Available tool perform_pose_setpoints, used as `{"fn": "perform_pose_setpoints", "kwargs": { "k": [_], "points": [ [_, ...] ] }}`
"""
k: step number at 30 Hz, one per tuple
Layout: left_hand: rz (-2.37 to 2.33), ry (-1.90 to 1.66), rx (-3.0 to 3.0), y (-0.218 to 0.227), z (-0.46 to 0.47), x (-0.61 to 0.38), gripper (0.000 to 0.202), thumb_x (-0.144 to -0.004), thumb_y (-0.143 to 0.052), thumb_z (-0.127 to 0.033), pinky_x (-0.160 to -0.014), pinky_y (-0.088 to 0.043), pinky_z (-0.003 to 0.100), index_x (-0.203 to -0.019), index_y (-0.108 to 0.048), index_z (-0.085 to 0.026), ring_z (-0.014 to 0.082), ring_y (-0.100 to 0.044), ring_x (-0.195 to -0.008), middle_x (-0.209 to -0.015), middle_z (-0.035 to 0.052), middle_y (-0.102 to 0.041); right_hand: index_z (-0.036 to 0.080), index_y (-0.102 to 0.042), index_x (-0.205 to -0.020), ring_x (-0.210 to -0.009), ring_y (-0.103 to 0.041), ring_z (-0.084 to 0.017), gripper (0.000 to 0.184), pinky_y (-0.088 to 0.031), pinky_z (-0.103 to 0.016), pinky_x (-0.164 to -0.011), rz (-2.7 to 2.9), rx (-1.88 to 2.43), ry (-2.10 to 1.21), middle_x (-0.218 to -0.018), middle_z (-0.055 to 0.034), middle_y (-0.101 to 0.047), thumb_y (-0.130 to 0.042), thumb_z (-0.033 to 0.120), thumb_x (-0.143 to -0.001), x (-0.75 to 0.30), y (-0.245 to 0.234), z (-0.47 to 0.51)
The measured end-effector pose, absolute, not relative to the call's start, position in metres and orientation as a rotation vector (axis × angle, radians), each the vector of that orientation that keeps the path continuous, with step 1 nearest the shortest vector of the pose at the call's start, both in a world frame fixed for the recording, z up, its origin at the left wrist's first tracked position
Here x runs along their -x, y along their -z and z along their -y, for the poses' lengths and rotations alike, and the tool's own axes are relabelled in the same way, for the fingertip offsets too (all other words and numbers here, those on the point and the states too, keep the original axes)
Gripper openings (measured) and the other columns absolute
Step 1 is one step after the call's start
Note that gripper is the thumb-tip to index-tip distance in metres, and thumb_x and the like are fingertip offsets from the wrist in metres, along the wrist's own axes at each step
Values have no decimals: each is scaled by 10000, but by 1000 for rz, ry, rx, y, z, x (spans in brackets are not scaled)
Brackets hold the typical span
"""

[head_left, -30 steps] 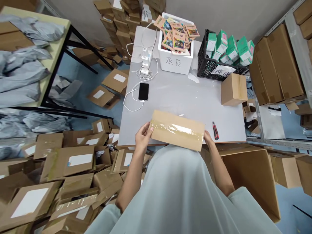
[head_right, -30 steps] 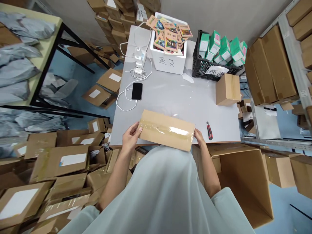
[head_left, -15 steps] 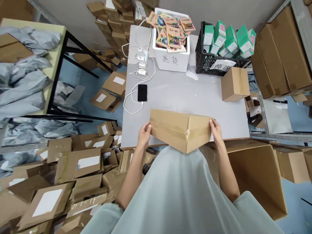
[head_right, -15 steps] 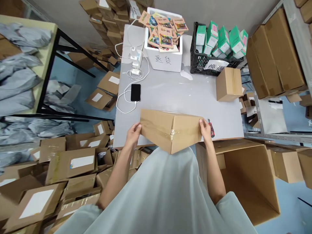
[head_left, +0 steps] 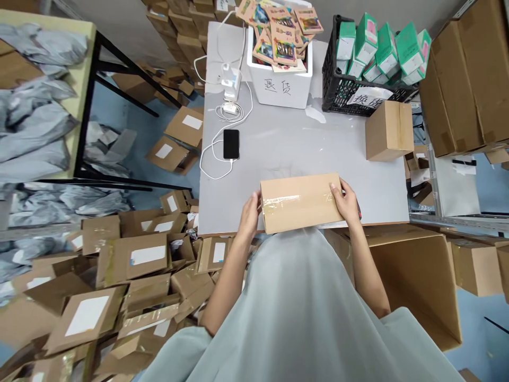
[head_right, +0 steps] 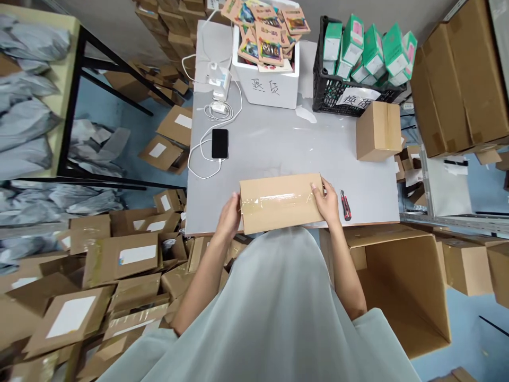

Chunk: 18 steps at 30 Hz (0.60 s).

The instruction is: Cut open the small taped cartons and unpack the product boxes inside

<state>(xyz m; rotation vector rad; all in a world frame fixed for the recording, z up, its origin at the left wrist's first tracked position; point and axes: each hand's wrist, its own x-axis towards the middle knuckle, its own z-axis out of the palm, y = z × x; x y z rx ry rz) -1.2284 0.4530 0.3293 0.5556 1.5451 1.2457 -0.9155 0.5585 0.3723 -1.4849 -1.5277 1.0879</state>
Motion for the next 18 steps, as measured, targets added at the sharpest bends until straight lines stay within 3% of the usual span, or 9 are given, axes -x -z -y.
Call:
{"fn": "perform_pose_setpoints", "kwargs": {
  "k": [3,6,10,15,18],
  "points": [
    [-1565,-1323,-727,-362,-451,1222,677,-1055,-628,-731,-1289,-481,460,-1536,-682,-258,342,-550,-1586,-1666,119,-622,243,-748,-1461,-1417,-650,-352,678,-467,-535,-1283,1475,1477,-1152,-1493,-132,-749,-699,724,-986,915,-373,-558],
    [-1688,-1283,-851,-376,-457,1205,842,-936,-878,-594,-1347,-421,462,-1643,-580,-249,365,-533,-1596,-1705,137,-569,229,-736,-1477,-1426,-649,-353,711,-470,-535,-1285,1468,1485,-1168,-1521,-143,-733,-698,737,-981,916,-376,-558],
    [-1856,-1211,-893,-375,-461,1193,984,-896,-937,-515,-1372,-380,501,-1712,-477,-215,392,-531,-1591,-1721,169,-535,236,-745,-1476,-1448,-645,-360,715,-466,-528,-1293,1436,1471,-1205,-1537,-132,-731,-675,758,-991,918,-376,-556],
    [-1880,-1176,-937,-367,-453,1221,909,-901,-912,-551,-1327,-452,503,-1658,-539,-213,379,-623,-1494,-1640,162,-617,252,-756,-1446,-1488,-627,-338,758,-499,-516,-1257,1165,1482,-1379,-1597,-127,-694,-515,839,-1031,897,-341,-564],
    [-1910,-1128,-944,-358,-444,1261,793,-865,-919,-564,-1261,-531,522,-1511,-669,-179,383,-705,-1372,-1492,162,-725,236,-795,-1311,-1471,-623,-353,758,-491,-515,-1251,1012,1626,-1466,-1539,-144,-728,-669,864,-904,887,-302,-566]
  ]
}}
